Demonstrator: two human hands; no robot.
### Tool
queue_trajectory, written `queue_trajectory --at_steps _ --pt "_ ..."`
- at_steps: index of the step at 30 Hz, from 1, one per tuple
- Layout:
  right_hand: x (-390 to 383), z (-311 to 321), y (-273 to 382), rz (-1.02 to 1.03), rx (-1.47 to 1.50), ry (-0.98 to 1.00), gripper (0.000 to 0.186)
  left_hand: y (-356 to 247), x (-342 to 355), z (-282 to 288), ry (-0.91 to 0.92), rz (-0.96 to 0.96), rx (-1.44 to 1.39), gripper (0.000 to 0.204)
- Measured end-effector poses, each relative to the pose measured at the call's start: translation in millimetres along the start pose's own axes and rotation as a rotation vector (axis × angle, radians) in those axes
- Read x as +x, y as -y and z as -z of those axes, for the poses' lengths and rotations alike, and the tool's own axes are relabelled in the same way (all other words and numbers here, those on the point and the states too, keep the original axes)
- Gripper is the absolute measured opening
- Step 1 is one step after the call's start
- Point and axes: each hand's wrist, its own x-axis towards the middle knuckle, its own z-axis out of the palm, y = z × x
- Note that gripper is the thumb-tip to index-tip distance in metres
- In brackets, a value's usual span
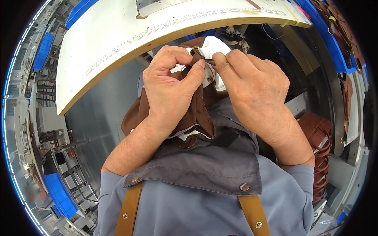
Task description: Sewing and trimming components for a brown fabric bag using a sewing machine and thread nippers.
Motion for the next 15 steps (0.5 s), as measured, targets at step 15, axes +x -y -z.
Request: queue_trajectory --at_steps 15 --pt "-4.5 -23.0 -15.5 -0.369 0.824 0.01 0.022 8.6 -0.2 3.7 0.092 0.15 -0.245 0.006"
